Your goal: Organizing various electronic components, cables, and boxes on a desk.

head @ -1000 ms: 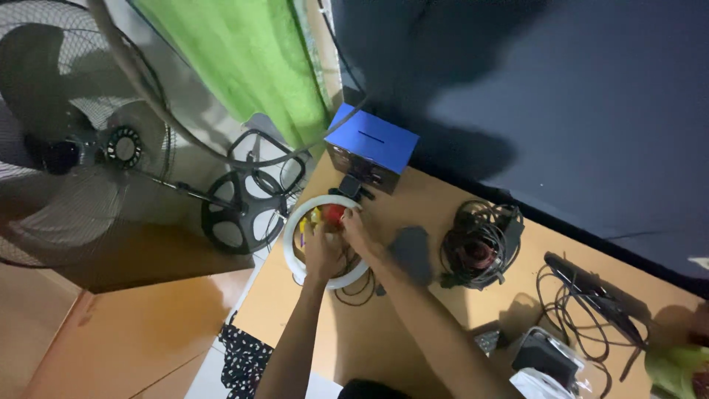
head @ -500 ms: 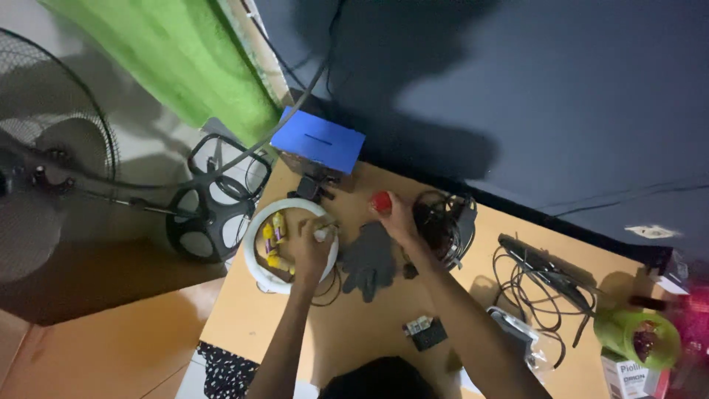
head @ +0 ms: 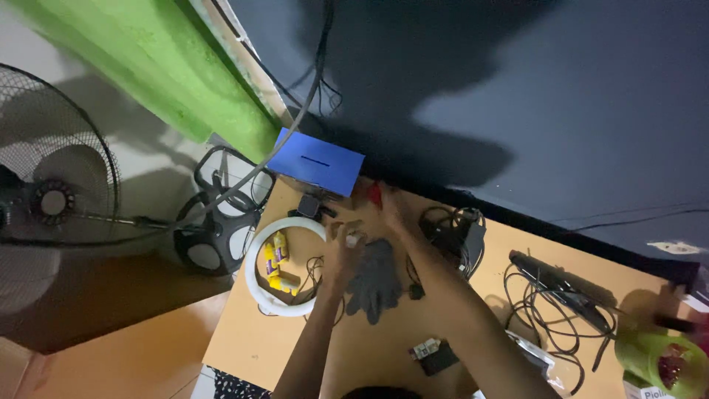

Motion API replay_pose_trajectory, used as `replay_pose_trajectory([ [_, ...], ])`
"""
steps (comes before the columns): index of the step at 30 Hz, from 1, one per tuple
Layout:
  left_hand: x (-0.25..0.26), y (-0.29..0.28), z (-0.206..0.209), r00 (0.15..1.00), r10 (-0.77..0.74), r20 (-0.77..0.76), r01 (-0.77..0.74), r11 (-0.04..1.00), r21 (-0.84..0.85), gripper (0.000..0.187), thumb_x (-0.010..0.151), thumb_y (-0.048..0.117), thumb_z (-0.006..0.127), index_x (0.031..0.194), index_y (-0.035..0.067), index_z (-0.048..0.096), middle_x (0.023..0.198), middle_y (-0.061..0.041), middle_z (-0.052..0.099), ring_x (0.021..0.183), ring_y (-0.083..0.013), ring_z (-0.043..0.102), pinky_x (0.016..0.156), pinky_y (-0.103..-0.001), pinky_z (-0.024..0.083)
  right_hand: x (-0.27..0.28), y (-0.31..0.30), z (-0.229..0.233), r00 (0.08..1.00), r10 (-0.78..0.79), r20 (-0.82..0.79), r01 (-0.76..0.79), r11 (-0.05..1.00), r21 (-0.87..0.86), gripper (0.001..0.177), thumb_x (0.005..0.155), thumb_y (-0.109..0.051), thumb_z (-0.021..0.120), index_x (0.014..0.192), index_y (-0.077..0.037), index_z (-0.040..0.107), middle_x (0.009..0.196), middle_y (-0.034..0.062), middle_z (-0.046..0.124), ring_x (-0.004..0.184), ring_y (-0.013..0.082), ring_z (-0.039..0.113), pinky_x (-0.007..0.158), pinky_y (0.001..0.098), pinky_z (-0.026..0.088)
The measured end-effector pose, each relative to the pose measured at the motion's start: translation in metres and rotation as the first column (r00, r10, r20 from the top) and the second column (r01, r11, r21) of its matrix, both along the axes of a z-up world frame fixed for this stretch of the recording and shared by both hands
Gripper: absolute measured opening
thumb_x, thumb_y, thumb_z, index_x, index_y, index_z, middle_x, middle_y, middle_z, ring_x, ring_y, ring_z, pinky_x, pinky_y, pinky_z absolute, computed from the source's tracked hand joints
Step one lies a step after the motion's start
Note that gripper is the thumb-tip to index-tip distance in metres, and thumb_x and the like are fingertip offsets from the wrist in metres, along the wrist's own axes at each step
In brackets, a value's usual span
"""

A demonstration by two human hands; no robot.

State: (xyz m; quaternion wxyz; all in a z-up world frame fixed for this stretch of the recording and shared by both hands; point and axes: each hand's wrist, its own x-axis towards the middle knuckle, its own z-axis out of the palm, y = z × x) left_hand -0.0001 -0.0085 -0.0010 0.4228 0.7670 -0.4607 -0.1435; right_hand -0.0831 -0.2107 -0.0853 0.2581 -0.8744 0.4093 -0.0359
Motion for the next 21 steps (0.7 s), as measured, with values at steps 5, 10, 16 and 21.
replay_pose_trajectory([
  [5, 0.001, -0.003, 0.039, 0.974, 0.012, -0.228, 0.022, 0.989, 0.146, 0.043, 0.087, 0.017, 0.077, 0.129, 0.013, 0.067, 0.134, -0.02, 0.054, 0.113, -0.0406, 0.063, 0.088, -0.048, 0.059, -0.026, 0.011, -0.029, 0.796, -0.283, 0.536, 0.183, 0.955, 0.233, 0.05, 0.105, -0.01, 0.054, 0.154, -0.002, 0.051, 0.147, 0.0207, 0.059, 0.133, 0.0349, 0.055, 0.108, 0.0453, 0.047],
  [10, 0.0, 0.002, 0.029, 0.989, -0.121, -0.085, 0.125, 0.991, 0.044, 0.061, 0.079, 0.019, 0.084, 0.134, 0.002, 0.061, 0.135, -0.024, 0.054, 0.117, -0.0451, 0.059, 0.091, -0.051, 0.054, -0.064, 0.055, 0.065, 0.834, -0.155, 0.529, 0.093, 0.985, 0.142, 0.056, 0.094, -0.008, 0.073, 0.144, -0.001, 0.048, 0.139, 0.0215, 0.057, 0.127, 0.0343, 0.057, 0.101, 0.0477, 0.053],
  [16, -0.012, 0.002, 0.043, 0.935, -0.304, -0.181, 0.315, 0.948, 0.037, 0.053, 0.083, 0.017, 0.079, 0.131, 0.003, 0.059, 0.128, -0.025, 0.063, 0.108, -0.0433, 0.067, 0.084, -0.049, 0.06, -0.089, 0.069, 0.094, 0.905, 0.107, 0.411, -0.286, 0.869, 0.403, 0.064, 0.092, 0.0, 0.062, 0.153, -0.009, 0.045, 0.141, 0.0144, 0.06, 0.122, 0.0299, 0.063, 0.092, 0.0437, 0.056],
  [21, -0.021, -0.01, 0.014, 0.929, -0.368, 0.046, 0.367, 0.93, 0.034, 0.046, 0.086, 0.01, 0.073, 0.131, 0.005, 0.064, 0.122, -0.027, 0.065, 0.1, -0.0447, 0.068, 0.081, -0.05, 0.056, -0.103, 0.071, 0.088, 0.957, 0.075, 0.281, -0.186, 0.901, 0.392, 0.072, 0.084, 0.001, 0.071, 0.151, -0.011, 0.047, 0.124, 0.0119, 0.068, 0.11, 0.0236, 0.067, 0.09, 0.0395, 0.057],
])
